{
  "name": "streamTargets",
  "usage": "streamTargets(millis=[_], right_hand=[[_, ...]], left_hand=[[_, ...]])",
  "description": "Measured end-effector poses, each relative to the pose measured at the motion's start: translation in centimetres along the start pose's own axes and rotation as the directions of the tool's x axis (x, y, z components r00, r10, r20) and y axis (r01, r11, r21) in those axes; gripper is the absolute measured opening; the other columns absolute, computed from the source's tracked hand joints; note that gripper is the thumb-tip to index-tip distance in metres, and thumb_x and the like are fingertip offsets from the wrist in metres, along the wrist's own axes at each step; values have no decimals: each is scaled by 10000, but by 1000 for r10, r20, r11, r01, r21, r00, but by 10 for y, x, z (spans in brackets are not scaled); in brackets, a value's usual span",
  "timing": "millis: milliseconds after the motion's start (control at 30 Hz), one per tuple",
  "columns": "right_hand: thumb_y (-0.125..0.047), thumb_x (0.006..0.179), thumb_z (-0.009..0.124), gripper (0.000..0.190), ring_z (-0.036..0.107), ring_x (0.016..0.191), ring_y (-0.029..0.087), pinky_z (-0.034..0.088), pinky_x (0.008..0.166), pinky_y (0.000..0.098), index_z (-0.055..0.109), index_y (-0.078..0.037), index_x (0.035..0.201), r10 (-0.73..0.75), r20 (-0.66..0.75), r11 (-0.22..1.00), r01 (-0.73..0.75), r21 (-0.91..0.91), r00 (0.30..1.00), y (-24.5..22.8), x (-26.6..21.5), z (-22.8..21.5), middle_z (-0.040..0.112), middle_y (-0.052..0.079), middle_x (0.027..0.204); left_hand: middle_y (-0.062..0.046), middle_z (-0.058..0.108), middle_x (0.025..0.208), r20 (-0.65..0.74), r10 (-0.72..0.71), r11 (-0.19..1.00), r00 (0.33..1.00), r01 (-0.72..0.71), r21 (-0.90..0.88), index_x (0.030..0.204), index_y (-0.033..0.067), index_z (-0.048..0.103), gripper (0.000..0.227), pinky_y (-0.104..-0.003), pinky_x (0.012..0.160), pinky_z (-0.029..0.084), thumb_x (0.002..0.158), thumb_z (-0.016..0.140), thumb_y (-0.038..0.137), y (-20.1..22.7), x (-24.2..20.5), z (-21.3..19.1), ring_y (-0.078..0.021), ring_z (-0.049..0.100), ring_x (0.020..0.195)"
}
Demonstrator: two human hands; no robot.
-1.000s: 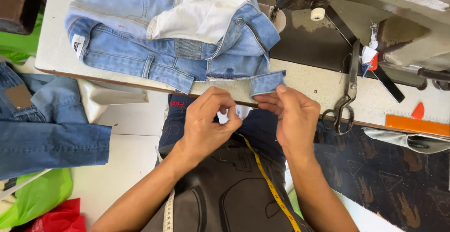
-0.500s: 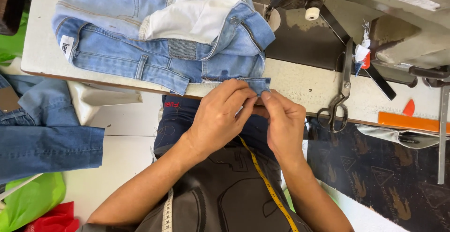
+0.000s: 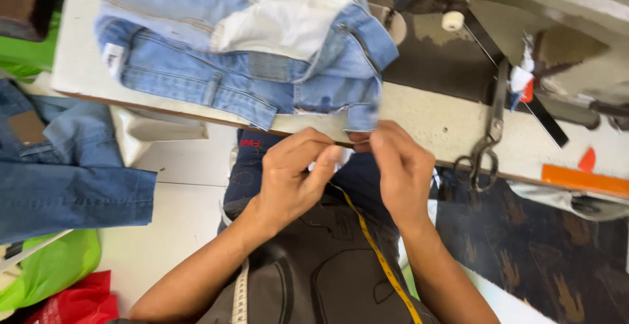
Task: Trimming loose threads with scissors and measuring the waistband of denim jeans with a tape measure at a sewing workstation.
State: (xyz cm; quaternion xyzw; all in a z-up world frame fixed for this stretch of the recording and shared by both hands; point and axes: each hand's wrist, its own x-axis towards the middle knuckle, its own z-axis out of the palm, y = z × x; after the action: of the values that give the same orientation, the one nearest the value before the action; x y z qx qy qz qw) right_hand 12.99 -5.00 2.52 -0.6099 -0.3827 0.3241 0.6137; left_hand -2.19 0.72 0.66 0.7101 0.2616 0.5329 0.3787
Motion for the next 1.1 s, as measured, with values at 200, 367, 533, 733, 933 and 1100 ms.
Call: streamTargets(millis=[200,367,533,733,933,1100], right_hand=[[8,995,624,217,729,1042,393,577,896,462,748,55,1167,-542,362,702,645,-301,759,2,27,0,732,238,1156],[-157,1044,642,359,568,1365,383,360,1172,502,674,-18,1374,-510,607,411,792,-451,610,26,62,-8,620,190,1444],[-422,1090,410,661,316,1549,337,157,1235,643,382,14,1585,-91,731,215,730,-649,676,22,59,-16,376,184,1658],[-289,1046,601,498,446,1415,360,276,1194,670,545,12,1439,-263,686,425,719,-549,679,16,53,-24,473,181,1523],[-160,1029,677,313,564,1164,372,434,1054,528,673,18,1286,-386,617,442,725,-528,685,10,51,-18,594,169,1278],[-144,979,706,230,521,1078,290,304,1153,571,703,-79,1199,-308,625,504,681,-532,717,17,52,-7,566,67,1095]], left_hand=[[-169,711,950,-93,145,942,985,-109,316,883,-15,701,154,-413,764,564,1012,625,23,-20,15,-83,-366,697,833],[-117,731,1191,205,130,785,970,-227,576,1142,45,766,157,-460,1001,526,999,718,89,-71,39,-122,-339,695,1136],[-131,407,1654,386,-169,458,907,-275,845,1569,5,495,592,-699,1173,230,1144,376,401,-69,44,-125,-392,289,1531],[-190,528,1478,375,-18,641,927,-277,716,1375,-46,594,407,-645,1099,311,1090,539,240,-52,46,-113,-412,459,1362],[-164,608,1153,518,146,787,843,-417,455,1116,-18,673,148,-449,782,450,990,671,59,-43,61,-71,-349,569,957],[-105,576,1011,566,233,713,791,-535,454,928,25,645,104,-412,770,412,1020,678,62,-52,76,-65,-296,515,873]])
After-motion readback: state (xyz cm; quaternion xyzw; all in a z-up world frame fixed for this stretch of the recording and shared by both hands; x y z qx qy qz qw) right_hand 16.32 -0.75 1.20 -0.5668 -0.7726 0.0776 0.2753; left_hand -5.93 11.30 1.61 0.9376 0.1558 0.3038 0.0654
